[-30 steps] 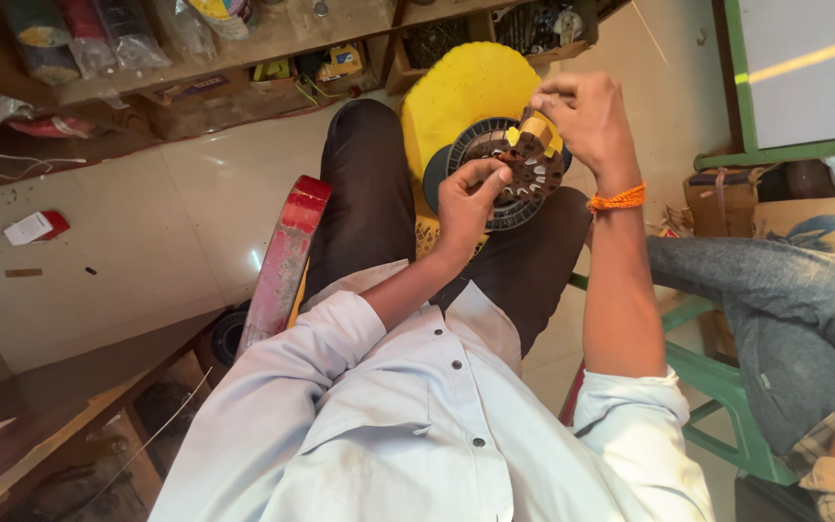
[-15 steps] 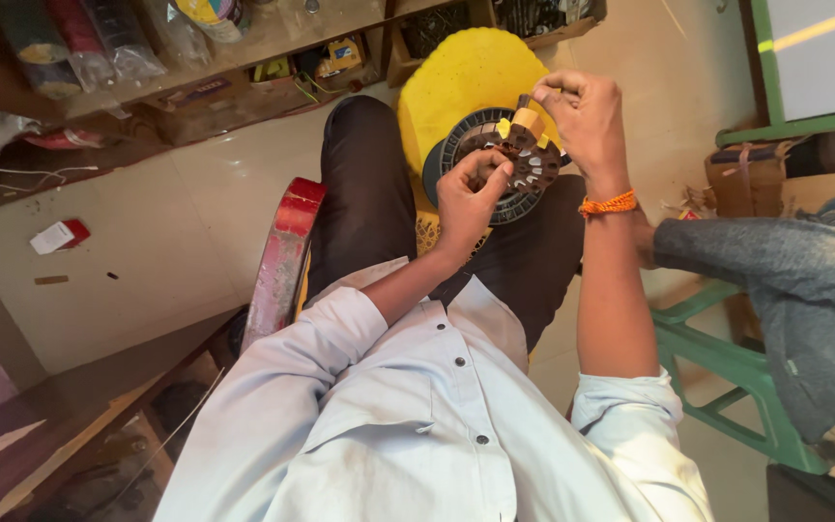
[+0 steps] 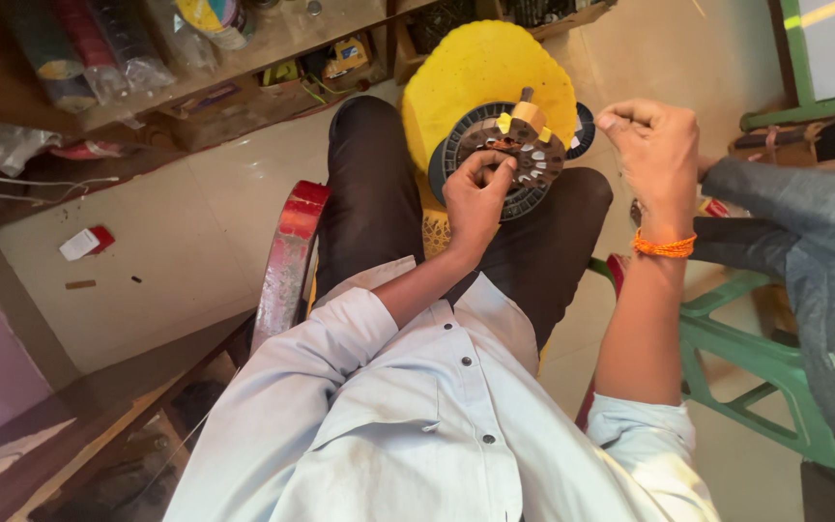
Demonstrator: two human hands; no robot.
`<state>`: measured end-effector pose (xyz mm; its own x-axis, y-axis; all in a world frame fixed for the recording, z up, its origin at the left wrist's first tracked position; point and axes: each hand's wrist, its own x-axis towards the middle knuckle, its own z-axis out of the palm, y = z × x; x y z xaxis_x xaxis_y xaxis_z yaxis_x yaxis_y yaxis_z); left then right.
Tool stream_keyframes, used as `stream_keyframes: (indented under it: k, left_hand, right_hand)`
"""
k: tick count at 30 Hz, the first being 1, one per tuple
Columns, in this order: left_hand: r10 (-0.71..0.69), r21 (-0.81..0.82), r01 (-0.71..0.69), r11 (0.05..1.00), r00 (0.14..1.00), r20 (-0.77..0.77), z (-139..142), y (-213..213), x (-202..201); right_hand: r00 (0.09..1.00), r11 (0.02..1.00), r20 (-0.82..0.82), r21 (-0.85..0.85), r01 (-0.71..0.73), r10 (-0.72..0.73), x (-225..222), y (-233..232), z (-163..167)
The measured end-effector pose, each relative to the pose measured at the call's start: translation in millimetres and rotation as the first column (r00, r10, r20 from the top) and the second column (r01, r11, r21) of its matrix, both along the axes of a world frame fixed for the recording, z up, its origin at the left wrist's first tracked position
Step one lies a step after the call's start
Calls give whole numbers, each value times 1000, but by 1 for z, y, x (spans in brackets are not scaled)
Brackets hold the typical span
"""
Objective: The person uses a screwdriver to adjust a component on a motor rotor resting on a yellow bucket. They then wrap electrical tape around the rotor's windings by hand.
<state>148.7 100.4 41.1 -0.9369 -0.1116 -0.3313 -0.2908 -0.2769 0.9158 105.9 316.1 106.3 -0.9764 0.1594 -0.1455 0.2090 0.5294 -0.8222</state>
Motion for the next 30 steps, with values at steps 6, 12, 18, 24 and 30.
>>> stream_keyframes:
  k: [6, 12, 18, 24, 30]
  left_hand:
    - [-61, -392, -262, 882, 761, -646, 23, -27, -6]
    - [-474, -468, 161, 869, 542, -694, 10, -67, -71]
    - [-566, -344, 456, 821, 564, -601, -14, -66, -89]
    - [-585, -292, 525, 799, 570, -577, -23, -66, -94]
    - [-578, -98, 653, 751, 580, -574, -22, -67, -95]
  right_hand:
    - [995, 986, -78, 159, -54, 67, 3, -37, 55]
    - [986, 987, -79, 83, -140, 146, 17, -59, 68]
    - [997, 990, -47, 127, -62, 68, 50, -100, 43]
    - [962, 965, -272, 255, 68, 4, 58, -120, 25]
    - [930, 969, -367, 225, 100, -11, 63, -136, 10]
